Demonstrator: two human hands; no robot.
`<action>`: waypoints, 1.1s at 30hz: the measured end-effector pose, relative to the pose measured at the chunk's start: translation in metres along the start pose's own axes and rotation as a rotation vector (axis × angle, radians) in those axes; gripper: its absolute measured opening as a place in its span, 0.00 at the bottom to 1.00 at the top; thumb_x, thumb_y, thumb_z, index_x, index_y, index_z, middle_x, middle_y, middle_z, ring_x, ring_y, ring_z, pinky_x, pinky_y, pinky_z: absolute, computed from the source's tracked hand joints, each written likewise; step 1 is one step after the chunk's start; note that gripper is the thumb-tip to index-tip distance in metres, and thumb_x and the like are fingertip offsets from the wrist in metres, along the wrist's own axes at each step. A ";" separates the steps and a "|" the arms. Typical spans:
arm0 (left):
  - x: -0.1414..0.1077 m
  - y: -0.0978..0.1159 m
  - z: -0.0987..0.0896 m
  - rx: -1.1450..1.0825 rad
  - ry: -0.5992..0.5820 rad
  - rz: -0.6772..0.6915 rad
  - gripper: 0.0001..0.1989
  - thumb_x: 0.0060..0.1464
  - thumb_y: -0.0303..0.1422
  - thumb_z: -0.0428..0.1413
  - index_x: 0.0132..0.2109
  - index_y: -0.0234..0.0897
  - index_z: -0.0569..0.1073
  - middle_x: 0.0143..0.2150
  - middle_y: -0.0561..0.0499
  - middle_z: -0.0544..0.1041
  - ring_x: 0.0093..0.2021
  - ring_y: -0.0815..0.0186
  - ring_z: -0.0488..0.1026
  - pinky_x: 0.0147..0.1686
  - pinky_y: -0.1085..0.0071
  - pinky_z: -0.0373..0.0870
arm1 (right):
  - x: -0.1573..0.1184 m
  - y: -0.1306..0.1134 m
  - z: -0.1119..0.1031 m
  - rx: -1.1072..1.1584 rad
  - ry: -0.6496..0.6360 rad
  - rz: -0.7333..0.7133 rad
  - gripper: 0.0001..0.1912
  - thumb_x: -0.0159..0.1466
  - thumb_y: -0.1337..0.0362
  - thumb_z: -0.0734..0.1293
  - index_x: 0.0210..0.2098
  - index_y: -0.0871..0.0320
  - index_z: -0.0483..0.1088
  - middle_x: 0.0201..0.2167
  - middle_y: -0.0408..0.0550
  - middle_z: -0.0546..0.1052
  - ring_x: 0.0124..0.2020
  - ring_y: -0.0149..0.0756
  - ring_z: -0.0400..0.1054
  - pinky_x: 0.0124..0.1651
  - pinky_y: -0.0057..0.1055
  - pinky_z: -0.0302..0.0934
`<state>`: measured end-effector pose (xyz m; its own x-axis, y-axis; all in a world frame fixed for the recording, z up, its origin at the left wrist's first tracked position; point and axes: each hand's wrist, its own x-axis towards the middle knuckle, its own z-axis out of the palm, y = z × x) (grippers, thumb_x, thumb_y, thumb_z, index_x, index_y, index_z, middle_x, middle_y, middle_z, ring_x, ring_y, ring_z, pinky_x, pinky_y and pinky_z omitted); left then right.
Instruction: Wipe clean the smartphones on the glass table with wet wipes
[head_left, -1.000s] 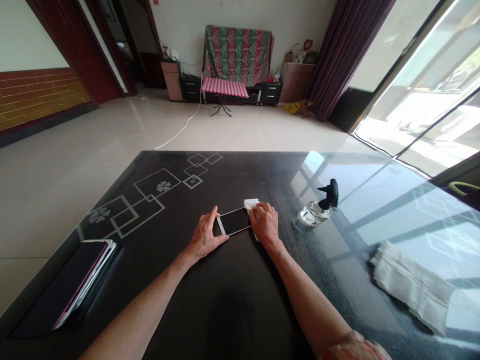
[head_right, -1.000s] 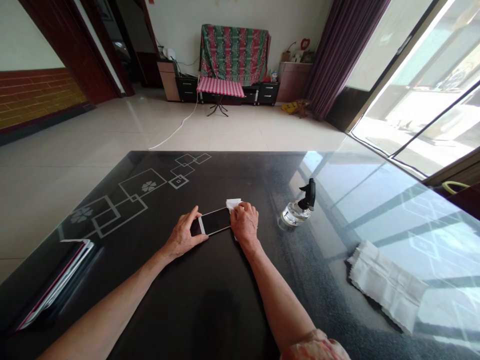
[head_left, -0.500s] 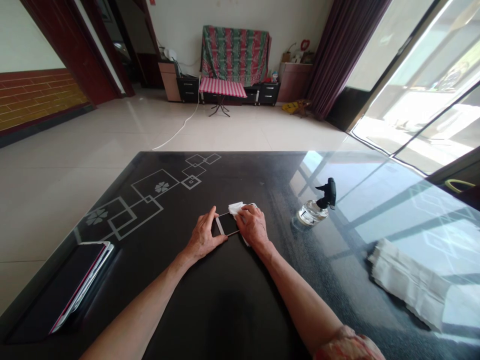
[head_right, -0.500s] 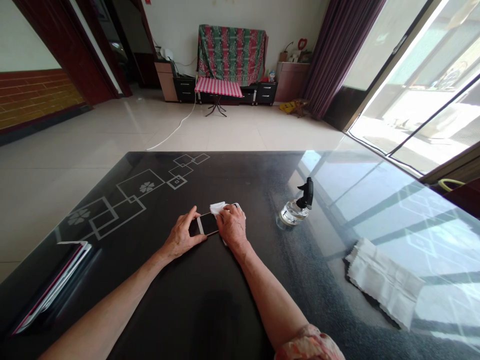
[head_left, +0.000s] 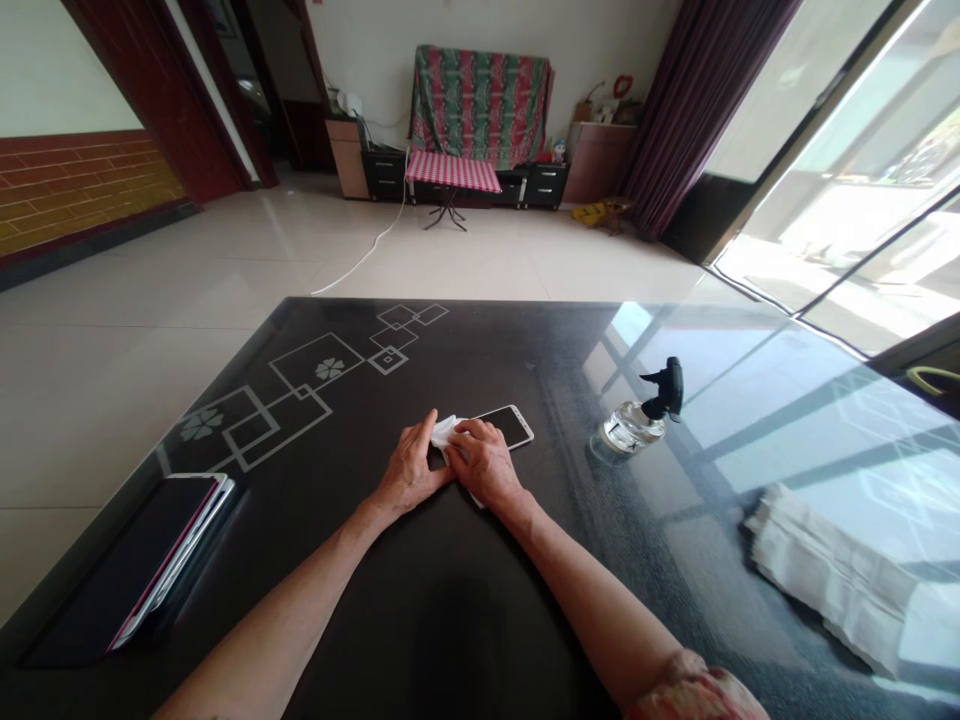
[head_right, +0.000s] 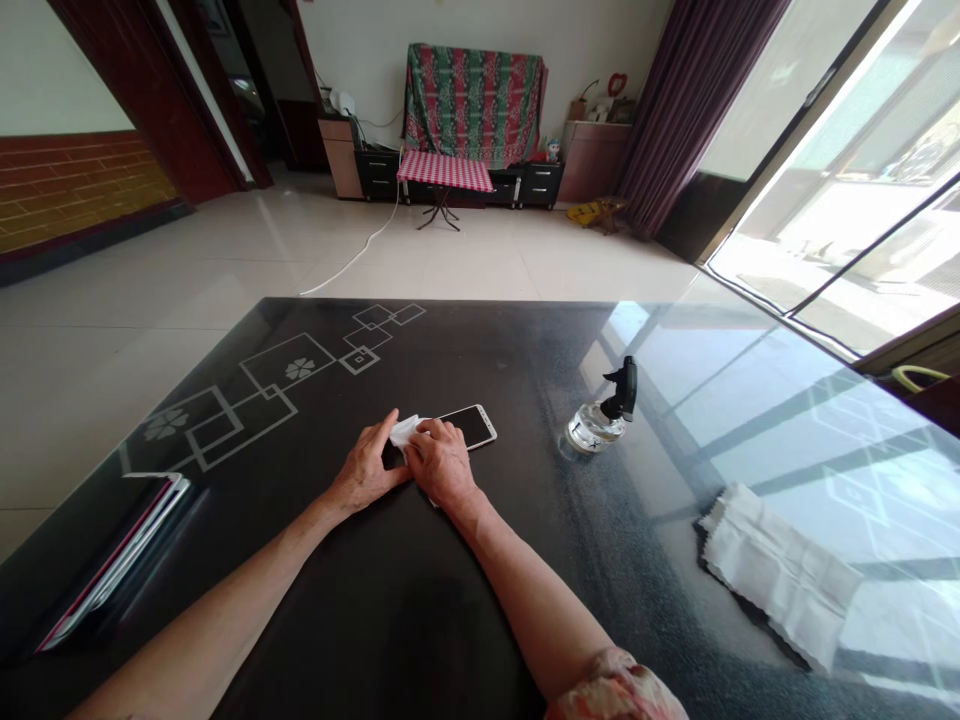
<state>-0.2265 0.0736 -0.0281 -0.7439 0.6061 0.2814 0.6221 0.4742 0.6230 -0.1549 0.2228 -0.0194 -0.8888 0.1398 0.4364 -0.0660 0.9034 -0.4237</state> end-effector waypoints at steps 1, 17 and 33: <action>0.000 0.000 0.000 0.003 0.003 0.002 0.44 0.44 0.36 0.65 0.66 0.37 0.56 0.57 0.41 0.70 0.57 0.49 0.66 0.56 0.52 0.66 | 0.000 -0.001 0.000 0.007 -0.007 -0.010 0.06 0.63 0.63 0.68 0.36 0.53 0.78 0.45 0.46 0.76 0.42 0.38 0.67 0.46 0.34 0.58; -0.001 -0.001 0.000 -0.031 -0.007 0.038 0.46 0.44 0.35 0.64 0.67 0.38 0.53 0.55 0.44 0.71 0.56 0.53 0.66 0.57 0.53 0.64 | -0.010 0.017 -0.015 -0.120 0.089 0.141 0.08 0.64 0.62 0.65 0.35 0.55 0.77 0.44 0.50 0.76 0.43 0.41 0.67 0.47 0.36 0.58; -0.002 -0.002 0.003 -0.017 -0.008 0.050 0.46 0.46 0.34 0.65 0.68 0.37 0.51 0.57 0.42 0.69 0.59 0.52 0.64 0.59 0.53 0.63 | -0.025 0.054 -0.037 -0.061 0.228 0.159 0.09 0.65 0.66 0.62 0.39 0.57 0.74 0.46 0.53 0.73 0.48 0.42 0.65 0.53 0.39 0.61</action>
<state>-0.2251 0.0730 -0.0317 -0.7103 0.6337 0.3065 0.6538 0.4326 0.6207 -0.1198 0.2829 -0.0241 -0.7605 0.3630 0.5384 0.0995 0.8845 -0.4557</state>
